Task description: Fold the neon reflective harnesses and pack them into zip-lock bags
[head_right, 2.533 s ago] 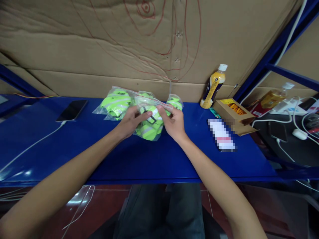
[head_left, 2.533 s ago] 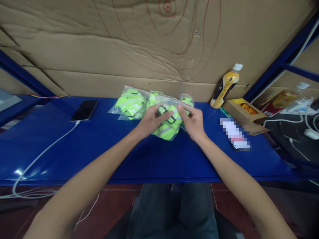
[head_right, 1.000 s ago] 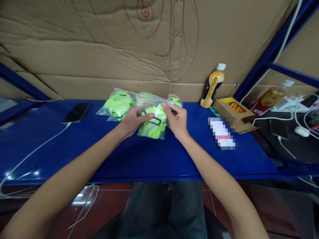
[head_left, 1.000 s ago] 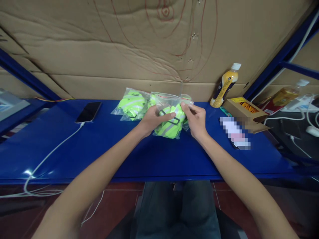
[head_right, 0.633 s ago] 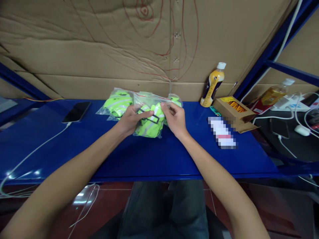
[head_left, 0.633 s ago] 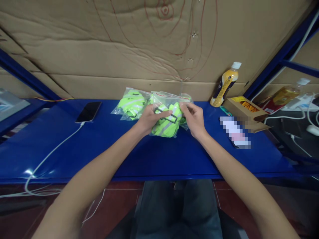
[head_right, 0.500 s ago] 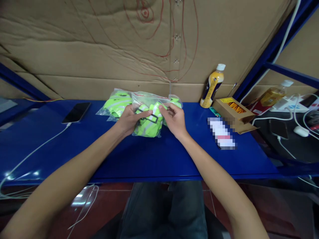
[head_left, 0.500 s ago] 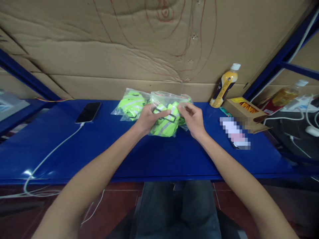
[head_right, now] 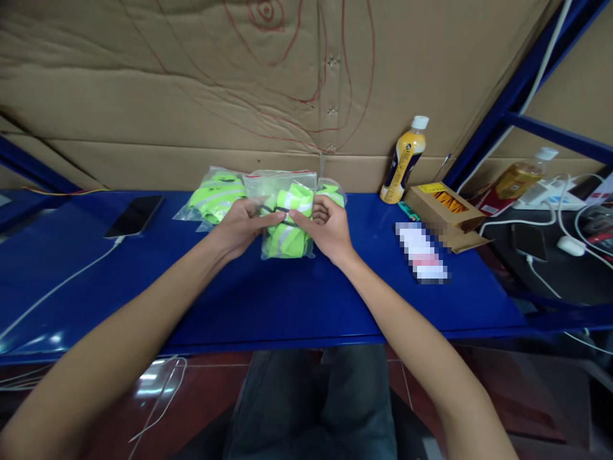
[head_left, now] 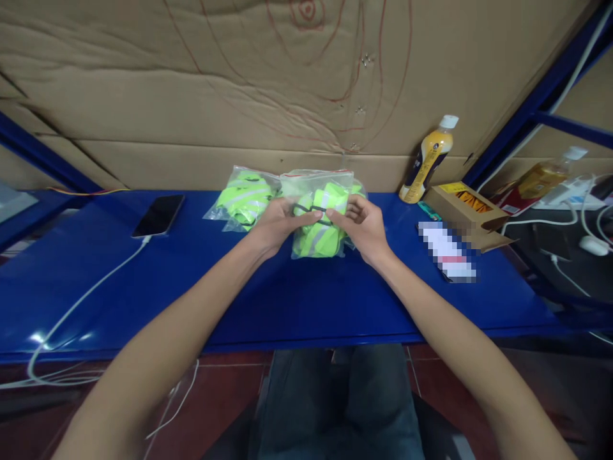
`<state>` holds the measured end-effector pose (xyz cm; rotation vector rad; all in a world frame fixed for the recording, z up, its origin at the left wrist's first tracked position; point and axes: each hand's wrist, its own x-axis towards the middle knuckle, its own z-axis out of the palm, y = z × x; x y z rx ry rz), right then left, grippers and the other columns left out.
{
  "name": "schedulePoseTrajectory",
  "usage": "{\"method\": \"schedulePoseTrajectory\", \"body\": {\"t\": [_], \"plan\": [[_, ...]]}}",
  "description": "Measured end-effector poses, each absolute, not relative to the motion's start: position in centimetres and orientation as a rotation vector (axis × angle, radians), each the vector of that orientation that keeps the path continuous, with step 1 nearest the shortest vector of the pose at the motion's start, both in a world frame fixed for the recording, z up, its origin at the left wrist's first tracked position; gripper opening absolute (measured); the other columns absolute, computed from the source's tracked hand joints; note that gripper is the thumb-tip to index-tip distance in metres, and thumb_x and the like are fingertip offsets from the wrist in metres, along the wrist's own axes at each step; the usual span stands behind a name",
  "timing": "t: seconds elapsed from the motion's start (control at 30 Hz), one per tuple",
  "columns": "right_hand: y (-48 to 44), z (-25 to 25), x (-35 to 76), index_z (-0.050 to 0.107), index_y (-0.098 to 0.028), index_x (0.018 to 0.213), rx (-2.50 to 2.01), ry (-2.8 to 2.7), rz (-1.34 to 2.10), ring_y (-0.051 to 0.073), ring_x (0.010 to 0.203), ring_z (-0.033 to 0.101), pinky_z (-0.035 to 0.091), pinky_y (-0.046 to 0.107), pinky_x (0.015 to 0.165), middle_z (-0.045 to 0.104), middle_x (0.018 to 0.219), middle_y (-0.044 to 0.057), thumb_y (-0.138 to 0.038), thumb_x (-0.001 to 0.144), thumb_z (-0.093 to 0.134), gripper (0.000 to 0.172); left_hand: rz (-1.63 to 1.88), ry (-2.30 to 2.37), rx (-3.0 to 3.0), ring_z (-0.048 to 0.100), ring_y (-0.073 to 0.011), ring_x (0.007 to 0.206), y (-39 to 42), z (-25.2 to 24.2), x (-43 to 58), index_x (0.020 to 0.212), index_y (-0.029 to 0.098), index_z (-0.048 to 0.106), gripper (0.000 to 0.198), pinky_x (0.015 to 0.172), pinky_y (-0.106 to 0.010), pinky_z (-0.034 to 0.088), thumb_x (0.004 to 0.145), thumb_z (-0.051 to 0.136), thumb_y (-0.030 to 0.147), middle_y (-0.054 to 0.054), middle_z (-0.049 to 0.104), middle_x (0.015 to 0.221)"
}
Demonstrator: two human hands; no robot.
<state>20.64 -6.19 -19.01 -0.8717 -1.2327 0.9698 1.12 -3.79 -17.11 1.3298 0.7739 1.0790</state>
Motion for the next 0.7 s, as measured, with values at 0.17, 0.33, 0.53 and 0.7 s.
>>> {"method": "schedulePoseTrajectory", "body": {"t": [0.17,0.33,0.53,0.7], "plan": [[-6.37,-19.16,20.17,0.076,-0.024,0.1,-0.804,-1.28,1.098,0.025,0.101,0.078,0.065,0.039,0.089,0.084,0.106,0.004,-0.058,0.052,0.106,0.066,1.139,0.792,1.383,0.065,-0.0144,0.071,-3.4,-17.66,1.19,0.086,0.015,0.079,0.039,0.068,-0.025,0.053,0.06,0.105,0.028,-0.001,0.075,0.082],[-6.25,-18.89,20.68,0.079,-0.023,0.097,-0.824,-1.202,1.098,0.026,0.098,0.079,0.066,0.041,0.091,0.085,0.104,0.004,-0.056,0.054,0.106,0.061,1.142,0.809,1.401,0.051,-0.0093,0.058,-3.6,-17.28,1.48,0.089,0.015,0.078,0.047,0.055,-0.021,0.043,0.061,0.107,0.038,0.003,0.066,0.07],[-6.14,-19.01,21.1,0.08,-0.023,0.098,-0.761,-1.067,1.096,0.024,0.096,0.079,0.065,0.038,0.09,0.084,0.107,0.005,-0.051,0.059,0.105,0.054,1.003,0.74,1.359,0.07,-0.0162,0.075,-3.66,-16.71,0.84,0.094,0.016,0.08,0.049,0.071,-0.024,0.057,0.061,0.108,0.039,-0.003,0.076,0.083],[-5.81,-18.92,21.11,0.078,-0.024,0.1,-0.811,-1.196,1.022,0.025,0.1,0.078,0.065,0.039,0.091,0.083,0.11,0.006,-0.06,0.06,0.103,0.059,1.144,0.756,1.375,0.072,-0.0175,0.073,-3.44,-16.96,0.88,0.094,0.016,0.081,0.048,0.07,-0.026,0.06,0.057,0.108,0.031,-0.004,0.079,0.082]]}}
